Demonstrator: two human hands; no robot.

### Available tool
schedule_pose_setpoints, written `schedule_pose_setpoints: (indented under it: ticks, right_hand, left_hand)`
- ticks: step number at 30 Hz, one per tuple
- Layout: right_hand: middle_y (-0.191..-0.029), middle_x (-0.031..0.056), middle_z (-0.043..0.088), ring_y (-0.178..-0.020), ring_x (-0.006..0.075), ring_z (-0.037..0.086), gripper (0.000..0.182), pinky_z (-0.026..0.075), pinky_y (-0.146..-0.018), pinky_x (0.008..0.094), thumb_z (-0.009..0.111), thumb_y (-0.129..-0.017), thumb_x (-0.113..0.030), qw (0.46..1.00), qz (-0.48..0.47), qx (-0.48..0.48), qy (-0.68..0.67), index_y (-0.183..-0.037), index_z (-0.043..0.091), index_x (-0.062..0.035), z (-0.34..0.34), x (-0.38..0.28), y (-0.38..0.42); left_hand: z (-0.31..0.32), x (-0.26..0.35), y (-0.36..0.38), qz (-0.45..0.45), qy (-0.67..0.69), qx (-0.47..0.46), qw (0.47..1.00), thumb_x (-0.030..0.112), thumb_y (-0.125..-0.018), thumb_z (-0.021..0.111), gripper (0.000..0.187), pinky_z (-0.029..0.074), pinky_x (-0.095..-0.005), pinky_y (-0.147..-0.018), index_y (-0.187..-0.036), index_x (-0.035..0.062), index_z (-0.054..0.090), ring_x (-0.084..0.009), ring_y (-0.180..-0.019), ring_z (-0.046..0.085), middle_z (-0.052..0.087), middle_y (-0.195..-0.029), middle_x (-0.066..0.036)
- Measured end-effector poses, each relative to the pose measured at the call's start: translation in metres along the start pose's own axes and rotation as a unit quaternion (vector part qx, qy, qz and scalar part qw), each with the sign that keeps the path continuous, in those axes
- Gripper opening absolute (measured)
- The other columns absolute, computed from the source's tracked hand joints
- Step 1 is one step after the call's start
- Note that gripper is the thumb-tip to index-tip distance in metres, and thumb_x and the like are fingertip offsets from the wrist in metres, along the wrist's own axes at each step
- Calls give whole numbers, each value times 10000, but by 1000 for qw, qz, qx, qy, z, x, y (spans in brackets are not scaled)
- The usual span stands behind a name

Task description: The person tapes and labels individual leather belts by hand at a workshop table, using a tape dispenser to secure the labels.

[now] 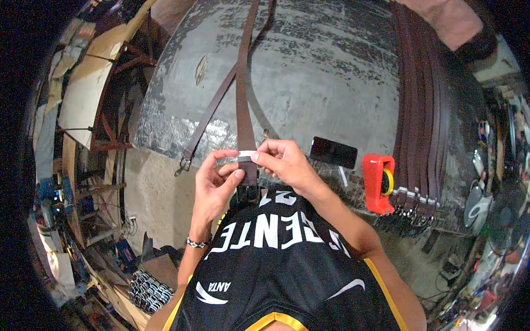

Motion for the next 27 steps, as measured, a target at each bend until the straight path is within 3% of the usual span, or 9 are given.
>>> schedule_pose_setpoints:
  ticks: [8, 11, 16, 19, 27]
  right_hand:
    - [-782, -24, 607, -649, 35, 526, 195, 419, -579, 181, 696, -912, -218, 999, 15, 36, -10, -961, 631, -41, 4, -4, 5]
    - [-797, -11, 609, -654, 37, 531, 213, 427, -579, 180, 710, -902, -195, 997, -38, 64, 8, -984, 605, -29, 5, -8, 6]
    - [-800, -8, 608, -653, 34, 530, 195, 428, -574, 183, 712, -899, -165, 997, -63, 49, 21, -972, 596, -27, 5, -8, 5]
    - [-802, -10, 609, -654, 30, 528, 189, 429, -576, 182, 713, -899, -162, 996, -76, 47, 27, -969, 597, -30, 5, -8, 5]
    - [-803, -15, 608, -679, 28, 532, 177, 430, -595, 183, 716, -894, -143, 995, -82, 43, 33, -950, 598, -23, 4, -5, 4]
  left_hand:
    - [-1, 2, -1, -2, 4, -7, 1000, -59, -915, 615, 394, 540, -243, -817, -1274, -3, 464, -140, -966, 659, 696, -1078, -169]
    - [-3, 0, -2, -2, 9, -3, 1000, -54, -914, 619, 396, 545, -250, -819, -1274, -5, 463, -151, -962, 666, 696, -1078, -177]
    - [-3, 1, -2, -10, 13, 1, 1000, -47, -911, 628, 394, 548, -253, -819, -1268, -8, 464, -155, -954, 671, 698, -1076, -184]
    - [-2, 0, -2, 3, 23, 9, 1000, 9, -905, 666, 393, 530, -211, -735, -1255, 0, 487, -118, -898, 674, 712, -1034, -148]
    - [-4, -2, -3, -8, 21, 0, 1000, -8, -899, 666, 389, 523, -209, -736, -1242, -1, 481, -118, -893, 669, 712, -1013, -144]
Point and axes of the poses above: each hand's wrist, its own y-axis away from the middle knuckle, its own z-axis out of the palm, x = y × z, the point moved 4 cm from there along -y, towards the middle knuckle
